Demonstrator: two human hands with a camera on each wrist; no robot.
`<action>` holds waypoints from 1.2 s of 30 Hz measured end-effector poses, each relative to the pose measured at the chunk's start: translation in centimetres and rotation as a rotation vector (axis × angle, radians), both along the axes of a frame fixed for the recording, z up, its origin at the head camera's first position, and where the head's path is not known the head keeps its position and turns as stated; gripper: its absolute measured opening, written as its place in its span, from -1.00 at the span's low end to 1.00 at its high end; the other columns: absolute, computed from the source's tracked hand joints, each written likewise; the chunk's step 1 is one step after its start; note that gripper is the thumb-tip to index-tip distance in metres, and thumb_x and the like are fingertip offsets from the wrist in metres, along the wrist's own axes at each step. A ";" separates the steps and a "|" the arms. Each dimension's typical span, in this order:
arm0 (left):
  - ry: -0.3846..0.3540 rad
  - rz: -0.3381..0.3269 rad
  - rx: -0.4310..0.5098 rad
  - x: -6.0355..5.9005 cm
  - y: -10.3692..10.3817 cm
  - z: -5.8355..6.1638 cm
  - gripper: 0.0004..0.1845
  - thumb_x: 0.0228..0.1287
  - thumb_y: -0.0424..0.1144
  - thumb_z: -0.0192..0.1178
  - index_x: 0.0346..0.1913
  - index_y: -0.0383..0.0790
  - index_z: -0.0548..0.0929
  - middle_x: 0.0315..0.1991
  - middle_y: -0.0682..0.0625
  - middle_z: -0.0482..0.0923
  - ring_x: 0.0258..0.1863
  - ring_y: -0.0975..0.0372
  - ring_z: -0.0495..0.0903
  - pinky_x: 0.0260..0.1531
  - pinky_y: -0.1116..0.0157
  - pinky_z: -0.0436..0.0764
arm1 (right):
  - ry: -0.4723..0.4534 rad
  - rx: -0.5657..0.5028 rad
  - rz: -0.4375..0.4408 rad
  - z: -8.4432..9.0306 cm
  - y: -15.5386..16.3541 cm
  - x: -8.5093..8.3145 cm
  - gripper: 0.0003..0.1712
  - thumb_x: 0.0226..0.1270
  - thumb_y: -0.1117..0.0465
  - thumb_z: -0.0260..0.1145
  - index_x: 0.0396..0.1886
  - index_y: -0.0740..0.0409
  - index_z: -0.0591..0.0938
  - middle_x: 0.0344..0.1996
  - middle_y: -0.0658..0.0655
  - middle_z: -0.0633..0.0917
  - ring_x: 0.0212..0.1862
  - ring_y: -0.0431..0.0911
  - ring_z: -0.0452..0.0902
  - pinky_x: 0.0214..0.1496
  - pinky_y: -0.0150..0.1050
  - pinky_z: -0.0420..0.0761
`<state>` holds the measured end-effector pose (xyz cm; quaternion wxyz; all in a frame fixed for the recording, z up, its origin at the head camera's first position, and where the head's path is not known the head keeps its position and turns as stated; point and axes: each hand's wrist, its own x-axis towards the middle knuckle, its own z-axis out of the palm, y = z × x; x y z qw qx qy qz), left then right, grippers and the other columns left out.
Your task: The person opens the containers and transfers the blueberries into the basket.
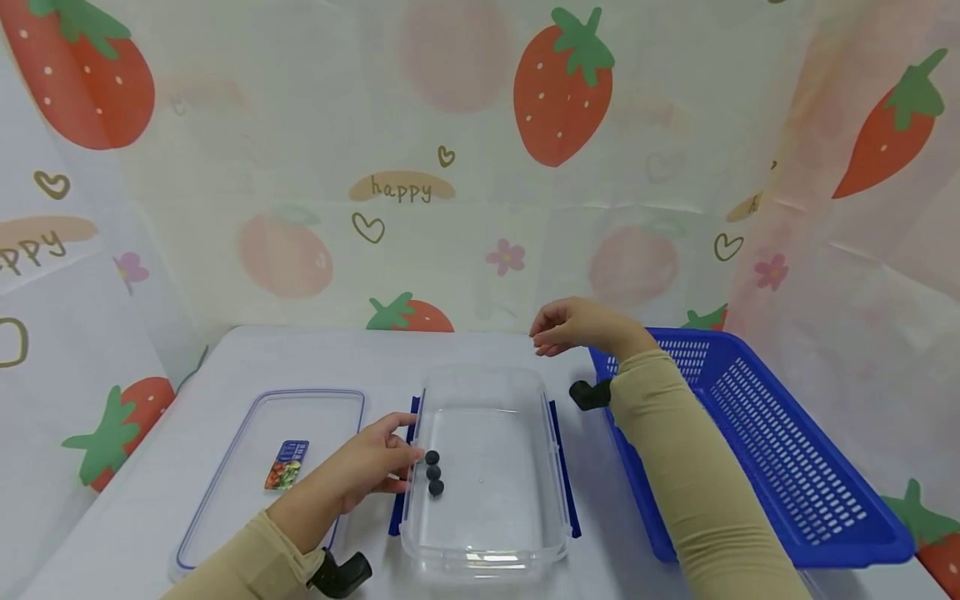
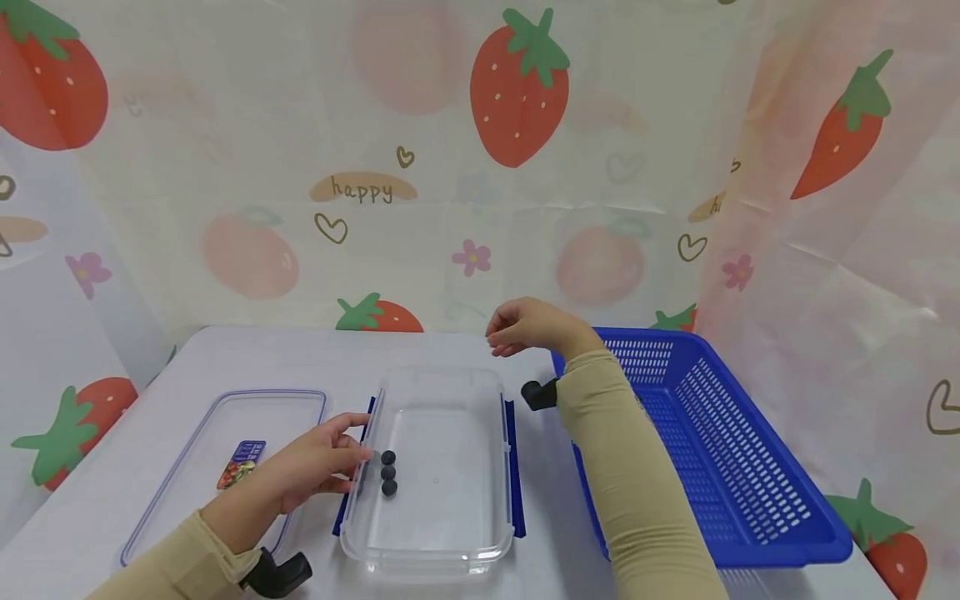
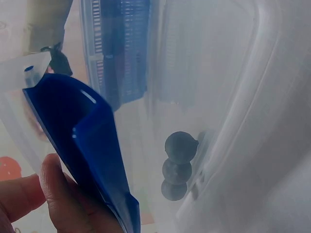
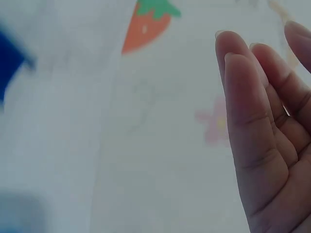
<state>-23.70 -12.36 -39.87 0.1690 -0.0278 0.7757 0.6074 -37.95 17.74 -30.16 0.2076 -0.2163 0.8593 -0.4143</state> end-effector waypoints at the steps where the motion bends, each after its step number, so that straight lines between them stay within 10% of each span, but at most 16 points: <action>1: 0.000 -0.001 -0.001 0.0 0.0 0.0 -0.38 0.21 -0.33 0.17 0.32 -0.12 0.22 -0.37 -0.13 0.45 -0.43 0.15 0.48 -0.41 0.27 0.64 | -0.011 -0.010 0.021 -0.1 -0.8 0.1 -0.79 0.23 0.24 0.26 -0.19 0.27 0.55 -0.20 0.26 0.62 -0.13 0.06 0.60 -0.07 -0.18 0.60; 20: 0.025 -0.011 -0.057 -0.1 0.5 0.1 -0.37 0.20 -0.24 0.19 0.31 -0.09 0.21 -0.37 -0.16 0.46 -0.42 0.13 0.50 -0.40 0.28 0.64 | -0.145 0.091 0.231 -5.1 -12.5 2.6 -0.94 0.18 0.34 0.28 -0.37 0.27 0.59 -0.34 0.26 0.63 -0.22 0.13 0.62 -0.24 -0.24 0.65; 36: 0.021 -0.010 -0.045 -0.2 0.4 -0.1 -0.41 0.24 -0.31 0.15 0.31 -0.10 0.21 -0.37 -0.14 0.45 -0.42 0.13 0.49 -0.41 0.28 0.64 | -0.200 0.217 0.224 -9.4 -14.0 2.9 -0.90 0.08 0.42 0.29 -0.36 0.22 0.62 -0.38 0.13 0.64 -0.37 -0.06 0.62 -0.29 -0.28 0.64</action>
